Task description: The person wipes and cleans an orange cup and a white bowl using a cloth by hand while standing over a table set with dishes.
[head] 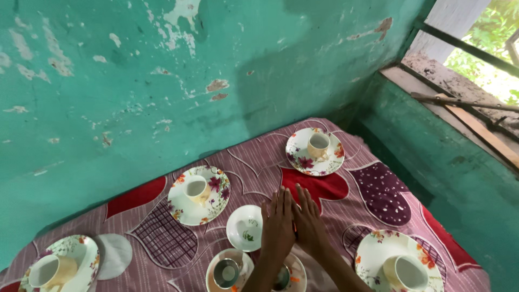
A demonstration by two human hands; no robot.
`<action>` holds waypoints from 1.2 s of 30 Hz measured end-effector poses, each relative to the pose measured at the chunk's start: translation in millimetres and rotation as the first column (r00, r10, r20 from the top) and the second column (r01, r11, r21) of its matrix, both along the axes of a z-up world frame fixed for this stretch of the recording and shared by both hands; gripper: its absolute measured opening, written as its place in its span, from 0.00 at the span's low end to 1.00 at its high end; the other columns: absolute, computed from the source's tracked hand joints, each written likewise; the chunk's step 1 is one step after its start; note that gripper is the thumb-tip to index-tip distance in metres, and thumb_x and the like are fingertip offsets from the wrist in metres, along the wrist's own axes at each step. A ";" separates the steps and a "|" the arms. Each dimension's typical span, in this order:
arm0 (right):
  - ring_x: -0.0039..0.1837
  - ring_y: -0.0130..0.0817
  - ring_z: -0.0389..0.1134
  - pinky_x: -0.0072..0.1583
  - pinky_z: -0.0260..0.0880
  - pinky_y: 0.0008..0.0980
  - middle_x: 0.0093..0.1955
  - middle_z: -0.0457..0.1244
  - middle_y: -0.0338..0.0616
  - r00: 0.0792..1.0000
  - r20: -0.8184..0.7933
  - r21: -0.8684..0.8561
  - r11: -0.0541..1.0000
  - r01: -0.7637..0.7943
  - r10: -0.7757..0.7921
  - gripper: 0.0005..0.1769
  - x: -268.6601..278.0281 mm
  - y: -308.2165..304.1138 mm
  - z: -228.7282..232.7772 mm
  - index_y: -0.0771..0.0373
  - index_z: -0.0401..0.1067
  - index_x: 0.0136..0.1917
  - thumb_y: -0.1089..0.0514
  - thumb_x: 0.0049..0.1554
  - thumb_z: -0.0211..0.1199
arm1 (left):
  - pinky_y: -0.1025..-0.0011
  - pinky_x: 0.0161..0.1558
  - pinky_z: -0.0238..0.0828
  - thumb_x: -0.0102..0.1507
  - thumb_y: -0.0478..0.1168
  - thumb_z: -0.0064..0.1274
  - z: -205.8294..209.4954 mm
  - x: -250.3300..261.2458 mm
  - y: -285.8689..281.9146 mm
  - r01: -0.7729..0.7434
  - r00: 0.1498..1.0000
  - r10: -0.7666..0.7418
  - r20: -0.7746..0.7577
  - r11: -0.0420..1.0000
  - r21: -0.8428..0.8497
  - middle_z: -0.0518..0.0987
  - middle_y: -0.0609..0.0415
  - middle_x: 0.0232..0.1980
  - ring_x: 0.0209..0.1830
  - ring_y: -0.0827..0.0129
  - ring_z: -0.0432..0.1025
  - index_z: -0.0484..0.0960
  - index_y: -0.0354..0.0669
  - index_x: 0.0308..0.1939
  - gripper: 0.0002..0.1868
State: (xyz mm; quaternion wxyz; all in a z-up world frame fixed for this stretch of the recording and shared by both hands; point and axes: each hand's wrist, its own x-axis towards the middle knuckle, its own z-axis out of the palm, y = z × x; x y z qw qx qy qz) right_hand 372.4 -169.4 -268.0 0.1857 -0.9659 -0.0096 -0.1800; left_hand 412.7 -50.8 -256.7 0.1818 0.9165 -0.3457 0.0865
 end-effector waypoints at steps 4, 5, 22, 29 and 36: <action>0.82 0.53 0.39 0.75 0.50 0.44 0.83 0.35 0.60 0.941 -0.330 0.135 0.990 -0.032 0.076 0.53 -7.1 -0.9 -21.6 0.64 0.41 0.83 0.59 0.51 0.64 | 0.49 0.71 0.46 0.62 0.35 0.47 -15.9 -0.8 10.5 0.062 0.987 -0.044 -0.157 0.992 0.112 0.49 0.41 0.82 0.77 0.50 0.52 0.47 0.35 0.78 0.42; 0.82 0.53 0.40 0.75 0.51 0.44 0.83 0.36 0.61 0.961 -0.268 0.139 0.990 -0.034 0.071 0.51 -8.8 -0.9 -25.6 0.64 0.42 0.82 0.59 0.52 0.63 | 0.51 0.70 0.48 0.62 0.35 0.47 -20.1 -3.1 12.3 0.080 0.977 -0.051 -0.206 0.988 0.133 0.48 0.42 0.83 0.76 0.51 0.53 0.46 0.36 0.79 0.43; 0.65 0.51 0.68 0.61 0.72 0.42 0.68 0.60 0.54 0.998 0.049 0.500 0.865 -0.047 0.026 0.40 -57.3 7.8 43.4 0.63 0.59 0.72 0.63 0.49 0.69 | 0.59 0.69 0.57 0.60 0.28 0.46 10.6 -19.6 43.5 0.274 0.961 -0.278 -0.004 0.949 -0.158 0.67 0.45 0.74 0.73 0.58 0.63 0.63 0.36 0.74 0.35; 0.70 0.52 0.65 0.66 0.70 0.42 0.72 0.58 0.58 0.962 0.230 0.510 0.824 -0.246 0.145 0.46 -88.2 24.9 68.7 0.64 0.49 0.78 0.58 0.54 0.69 | 0.53 0.70 0.55 0.58 0.32 0.55 91.0 -61.3 82.2 0.357 0.931 -0.311 0.192 0.888 -0.290 0.70 0.45 0.70 0.73 0.52 0.62 0.80 0.43 0.48 0.14; 0.69 0.50 0.66 0.64 0.68 0.45 0.71 0.60 0.54 0.996 -0.087 0.756 0.649 0.086 -0.031 0.42 -130.7 32.4 -6.6 0.59 0.48 0.80 0.38 0.61 0.55 | 0.51 0.70 0.55 0.60 0.33 0.57 103.4 -103.2 120.4 0.248 0.967 -0.201 0.154 0.877 -0.412 0.79 0.47 0.55 0.59 0.54 0.72 0.81 0.38 0.49 0.14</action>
